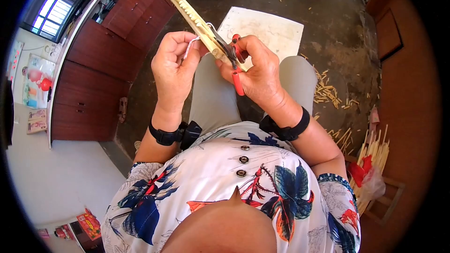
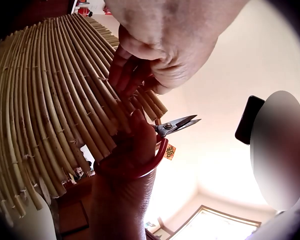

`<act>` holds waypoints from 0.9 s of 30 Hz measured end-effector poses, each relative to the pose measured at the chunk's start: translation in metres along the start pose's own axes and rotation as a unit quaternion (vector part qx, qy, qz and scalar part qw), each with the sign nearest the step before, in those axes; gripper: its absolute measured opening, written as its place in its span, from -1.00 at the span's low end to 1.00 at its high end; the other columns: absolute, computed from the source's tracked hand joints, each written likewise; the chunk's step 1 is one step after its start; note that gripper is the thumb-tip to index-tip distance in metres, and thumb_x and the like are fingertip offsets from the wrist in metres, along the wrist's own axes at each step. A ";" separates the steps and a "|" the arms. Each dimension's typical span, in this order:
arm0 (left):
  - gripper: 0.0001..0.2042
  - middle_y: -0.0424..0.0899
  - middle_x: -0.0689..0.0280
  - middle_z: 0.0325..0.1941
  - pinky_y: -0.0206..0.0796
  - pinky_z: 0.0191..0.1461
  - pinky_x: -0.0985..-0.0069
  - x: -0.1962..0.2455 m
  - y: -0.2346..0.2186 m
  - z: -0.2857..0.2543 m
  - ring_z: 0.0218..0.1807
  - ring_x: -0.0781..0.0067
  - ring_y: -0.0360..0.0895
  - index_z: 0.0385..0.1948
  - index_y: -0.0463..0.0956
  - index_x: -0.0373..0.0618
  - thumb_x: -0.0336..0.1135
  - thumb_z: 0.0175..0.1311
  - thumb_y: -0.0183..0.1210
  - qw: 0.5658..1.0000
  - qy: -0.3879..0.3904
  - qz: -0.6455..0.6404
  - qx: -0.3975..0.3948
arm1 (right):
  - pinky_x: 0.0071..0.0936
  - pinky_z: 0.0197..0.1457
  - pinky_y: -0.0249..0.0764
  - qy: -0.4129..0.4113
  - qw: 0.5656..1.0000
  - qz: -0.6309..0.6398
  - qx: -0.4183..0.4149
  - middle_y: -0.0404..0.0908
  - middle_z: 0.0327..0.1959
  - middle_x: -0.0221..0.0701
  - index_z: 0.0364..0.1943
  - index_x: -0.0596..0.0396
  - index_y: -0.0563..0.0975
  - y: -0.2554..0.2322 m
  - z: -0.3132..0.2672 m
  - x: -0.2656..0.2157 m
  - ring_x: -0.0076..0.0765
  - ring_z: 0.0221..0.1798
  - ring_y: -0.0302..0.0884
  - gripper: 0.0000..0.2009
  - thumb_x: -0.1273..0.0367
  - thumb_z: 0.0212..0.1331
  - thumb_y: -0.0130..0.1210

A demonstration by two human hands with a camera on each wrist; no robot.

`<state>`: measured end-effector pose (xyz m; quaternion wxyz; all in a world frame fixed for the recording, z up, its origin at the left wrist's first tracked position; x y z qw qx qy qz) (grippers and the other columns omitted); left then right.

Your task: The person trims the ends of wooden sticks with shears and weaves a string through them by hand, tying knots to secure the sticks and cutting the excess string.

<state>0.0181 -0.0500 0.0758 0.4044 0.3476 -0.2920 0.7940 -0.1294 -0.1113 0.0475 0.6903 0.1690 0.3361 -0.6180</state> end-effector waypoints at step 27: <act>-0.95 0.55 0.29 -0.53 0.26 -0.34 0.68 0.003 0.005 0.001 -0.48 0.61 0.46 -0.30 0.41 -0.26 -0.51 0.27 -0.02 0.991 -0.064 -0.095 -0.070 | -0.56 -0.39 0.41 0.011 0.999 0.012 0.028 0.51 -0.51 -0.39 -0.43 0.14 0.43 -0.004 -0.005 0.005 -0.50 -0.49 0.41 -0.71 0.46 -0.24 0.34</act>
Point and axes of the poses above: each hand's wrist, its own z-axis towards the middle knuckle, its own y-axis out of the palm, x = y × z, the point moved 8 cm from there along z, towards the middle knuckle
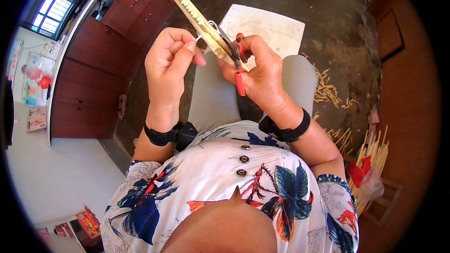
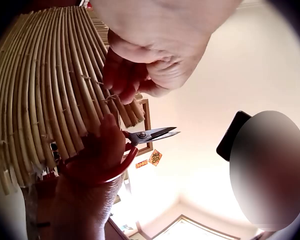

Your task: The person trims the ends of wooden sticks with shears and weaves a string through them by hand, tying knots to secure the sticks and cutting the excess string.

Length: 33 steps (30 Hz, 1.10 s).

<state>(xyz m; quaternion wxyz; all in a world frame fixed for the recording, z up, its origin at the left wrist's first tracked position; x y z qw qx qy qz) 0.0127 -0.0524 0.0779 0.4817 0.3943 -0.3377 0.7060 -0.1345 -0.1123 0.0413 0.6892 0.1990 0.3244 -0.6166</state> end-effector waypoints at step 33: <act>-0.96 0.53 0.40 -0.57 0.25 -0.42 0.76 -0.010 -0.002 0.000 -0.54 0.73 0.42 -0.32 0.41 -0.22 -0.48 0.25 0.05 0.996 -0.048 -0.060 0.040 | -0.58 -0.28 0.44 -0.004 0.999 -0.017 -0.036 0.60 -0.41 -0.36 -0.38 0.16 0.42 -0.001 0.002 -0.006 -0.53 -0.43 0.47 -0.71 0.50 -0.20 0.32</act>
Point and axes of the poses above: each hand's wrist, its own z-axis towards the middle knuckle, its own y-axis out of the palm, x = y × z, the point moved 8 cm from there along z, towards the middle knuckle
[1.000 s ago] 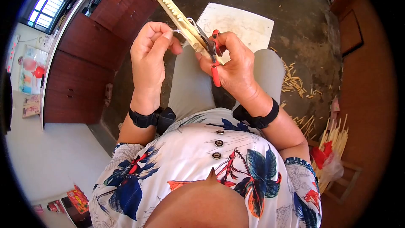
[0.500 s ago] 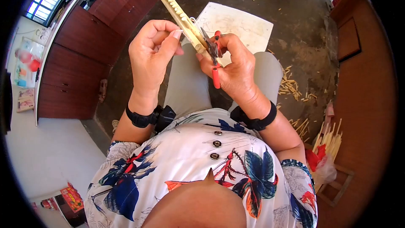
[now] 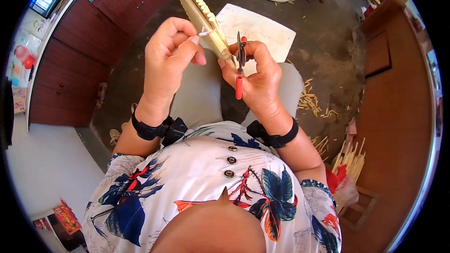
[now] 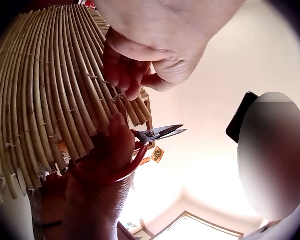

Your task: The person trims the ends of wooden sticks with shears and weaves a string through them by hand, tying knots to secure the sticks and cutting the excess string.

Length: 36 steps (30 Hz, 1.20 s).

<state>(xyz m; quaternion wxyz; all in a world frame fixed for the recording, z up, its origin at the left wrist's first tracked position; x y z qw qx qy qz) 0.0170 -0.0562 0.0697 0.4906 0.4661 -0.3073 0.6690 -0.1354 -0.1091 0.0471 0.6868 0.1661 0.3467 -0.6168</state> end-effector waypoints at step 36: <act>-0.94 0.56 0.35 -0.60 0.27 -0.43 0.68 -0.026 0.007 0.030 -0.56 0.67 0.43 -0.38 0.45 -0.15 -0.39 0.26 0.05 0.987 0.012 -0.159 0.013 | -0.56 -0.03 0.35 0.127 0.986 0.087 0.065 0.50 -0.36 -0.47 -0.29 0.16 0.46 -0.021 -0.003 0.037 -0.55 -0.25 0.40 -0.71 0.53 -0.13 0.30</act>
Point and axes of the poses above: each hand's wrist, its own z-axis towards the middle knuckle, its own y-axis out of the palm, x = y × z, the point moved 8 cm from there along z, towards the middle knuckle
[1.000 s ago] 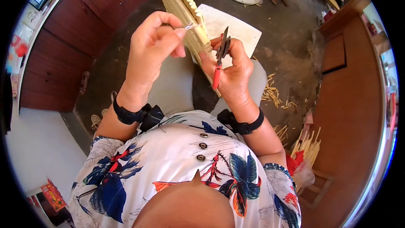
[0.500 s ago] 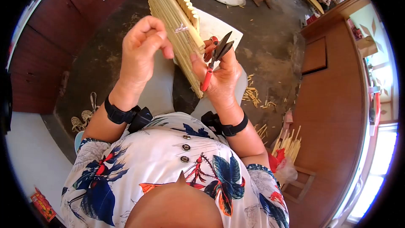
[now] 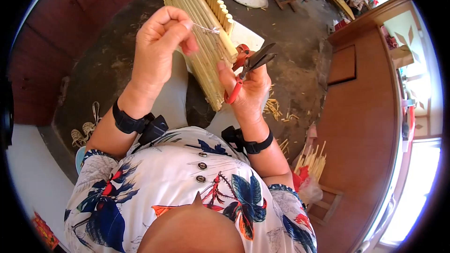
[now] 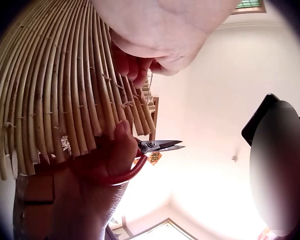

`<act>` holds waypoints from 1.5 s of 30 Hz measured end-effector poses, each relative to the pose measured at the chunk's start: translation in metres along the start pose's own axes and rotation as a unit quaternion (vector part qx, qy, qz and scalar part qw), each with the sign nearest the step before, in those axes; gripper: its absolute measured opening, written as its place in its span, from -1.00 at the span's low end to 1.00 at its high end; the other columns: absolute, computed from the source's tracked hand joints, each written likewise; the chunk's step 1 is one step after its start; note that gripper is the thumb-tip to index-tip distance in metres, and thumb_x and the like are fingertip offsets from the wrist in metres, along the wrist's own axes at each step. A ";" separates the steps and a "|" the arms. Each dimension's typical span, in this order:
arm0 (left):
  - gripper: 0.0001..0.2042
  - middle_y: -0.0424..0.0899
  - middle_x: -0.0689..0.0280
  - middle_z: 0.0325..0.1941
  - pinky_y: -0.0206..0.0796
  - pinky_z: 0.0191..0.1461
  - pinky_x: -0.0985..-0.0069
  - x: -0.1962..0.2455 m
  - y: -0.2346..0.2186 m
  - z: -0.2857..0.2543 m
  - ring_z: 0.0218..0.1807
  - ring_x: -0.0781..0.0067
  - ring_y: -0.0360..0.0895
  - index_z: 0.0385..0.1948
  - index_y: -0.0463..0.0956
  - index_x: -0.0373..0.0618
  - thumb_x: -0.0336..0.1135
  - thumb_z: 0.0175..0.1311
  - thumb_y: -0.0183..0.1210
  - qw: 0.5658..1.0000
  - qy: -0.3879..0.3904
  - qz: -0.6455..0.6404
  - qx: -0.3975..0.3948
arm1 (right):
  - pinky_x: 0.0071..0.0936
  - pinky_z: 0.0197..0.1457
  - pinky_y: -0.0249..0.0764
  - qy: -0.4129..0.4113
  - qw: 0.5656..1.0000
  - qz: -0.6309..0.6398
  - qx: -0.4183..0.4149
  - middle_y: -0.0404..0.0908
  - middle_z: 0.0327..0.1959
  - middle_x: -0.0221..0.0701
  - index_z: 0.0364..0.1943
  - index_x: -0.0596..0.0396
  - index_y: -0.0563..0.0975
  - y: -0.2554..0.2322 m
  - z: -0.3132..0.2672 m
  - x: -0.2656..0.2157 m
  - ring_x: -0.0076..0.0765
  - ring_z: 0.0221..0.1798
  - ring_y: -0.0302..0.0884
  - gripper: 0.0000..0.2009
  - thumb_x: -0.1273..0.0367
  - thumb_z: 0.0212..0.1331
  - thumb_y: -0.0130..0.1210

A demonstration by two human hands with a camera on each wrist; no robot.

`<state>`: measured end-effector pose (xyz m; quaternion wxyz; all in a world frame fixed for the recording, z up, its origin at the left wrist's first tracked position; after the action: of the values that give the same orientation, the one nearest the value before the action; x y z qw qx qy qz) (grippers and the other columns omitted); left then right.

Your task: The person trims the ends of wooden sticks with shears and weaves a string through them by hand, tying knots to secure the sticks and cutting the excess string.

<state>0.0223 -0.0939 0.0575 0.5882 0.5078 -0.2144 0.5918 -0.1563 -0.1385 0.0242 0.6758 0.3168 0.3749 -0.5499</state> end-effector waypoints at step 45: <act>-0.91 0.48 0.48 -0.43 0.28 -0.25 0.74 -0.010 0.051 0.033 -0.34 0.76 0.39 -0.41 0.43 -0.15 -0.39 0.29 0.11 0.972 0.106 0.103 -0.181 | -0.77 -0.35 0.31 -0.032 0.996 -0.085 0.014 0.51 -0.44 -0.57 -0.28 0.20 0.52 -0.008 0.049 -0.048 -0.75 -0.43 0.34 -0.82 0.47 0.05 0.25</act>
<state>-0.0148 -0.1377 0.0792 0.6257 0.3021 -0.3058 0.6509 -0.1621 -0.1571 0.0903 0.6338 0.2755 0.3712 -0.6202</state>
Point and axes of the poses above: each hand's wrist, its own z-axis towards the middle knuckle, its own y-axis out of the palm, x = y × z, the point moved 8 cm from there along z, towards the middle knuckle
